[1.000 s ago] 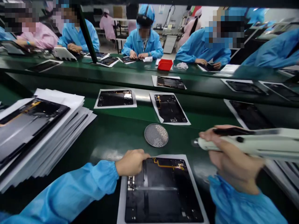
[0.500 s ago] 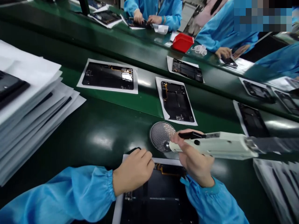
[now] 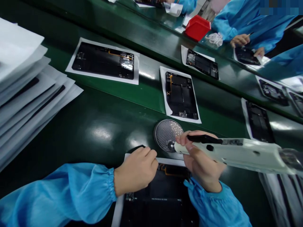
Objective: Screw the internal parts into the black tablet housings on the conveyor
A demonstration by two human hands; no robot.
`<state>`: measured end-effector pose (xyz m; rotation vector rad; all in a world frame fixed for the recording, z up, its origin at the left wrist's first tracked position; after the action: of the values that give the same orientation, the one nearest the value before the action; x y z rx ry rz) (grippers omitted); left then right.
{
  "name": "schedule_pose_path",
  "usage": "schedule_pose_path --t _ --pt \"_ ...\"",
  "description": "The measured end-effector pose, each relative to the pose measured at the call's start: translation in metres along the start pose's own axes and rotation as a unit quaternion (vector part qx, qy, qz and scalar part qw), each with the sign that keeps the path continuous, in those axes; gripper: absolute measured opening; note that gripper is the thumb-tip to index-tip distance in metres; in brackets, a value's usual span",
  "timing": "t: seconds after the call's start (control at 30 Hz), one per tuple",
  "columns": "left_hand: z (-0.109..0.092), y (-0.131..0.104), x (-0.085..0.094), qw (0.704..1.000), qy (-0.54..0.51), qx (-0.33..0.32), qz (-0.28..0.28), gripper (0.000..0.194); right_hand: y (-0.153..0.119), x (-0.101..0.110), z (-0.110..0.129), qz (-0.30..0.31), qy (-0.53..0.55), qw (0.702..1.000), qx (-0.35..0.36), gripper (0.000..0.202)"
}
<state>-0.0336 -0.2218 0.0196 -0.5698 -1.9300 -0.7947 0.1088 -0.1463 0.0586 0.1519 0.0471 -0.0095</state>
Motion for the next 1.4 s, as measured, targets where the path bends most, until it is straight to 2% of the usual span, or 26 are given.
schedule_pose_path --t 0.2,0.33,0.43,0.57,0.67,1.07,1.4 --pt "-0.003 0.001 0.005 0.999 0.028 -0.016 -0.039 0.022 0.002 -0.001 0.000 0.006 0.006 1.000 -0.009 0.021" --pt "-0.006 0.001 0.002 0.998 0.029 -0.039 -0.040 0.023 -0.004 -0.001 0.031 0.001 0.025 0.999 0.038 0.023" --pt "-0.007 0.003 -0.002 0.998 0.022 -0.049 -0.023 0.020 -0.019 0.002 0.046 -0.004 0.022 0.999 0.029 0.025" --pt "-0.006 0.007 -0.006 0.999 0.021 -0.039 -0.007 0.013 -0.045 0.003 0.039 0.044 -0.006 0.999 0.010 0.025" --pt "-0.006 0.010 -0.007 0.999 0.026 -0.038 -0.014 0.014 -0.055 0.004 0.029 0.060 -0.017 0.998 0.018 0.027" --pt "-0.012 0.009 -0.011 0.993 0.026 -0.096 -0.064 0.025 -0.054 0.001 0.027 0.051 -0.015 0.998 0.017 0.025" --pt "-0.018 0.008 -0.006 0.992 0.037 -0.110 -0.047 0.023 -0.054 -0.001 0.019 0.062 -0.019 0.998 0.007 0.027"
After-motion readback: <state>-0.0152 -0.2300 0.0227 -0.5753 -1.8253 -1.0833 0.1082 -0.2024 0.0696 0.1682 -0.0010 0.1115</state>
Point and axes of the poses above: each hand's wrist, its own y-axis towards the middle knuckle, its own x-axis out of the back of the hand, z = x × y, the point moved 6 cm from there along y, towards the middle knuckle, and after that the axes turned 3 degrees about -x, right-handed, at the moved point
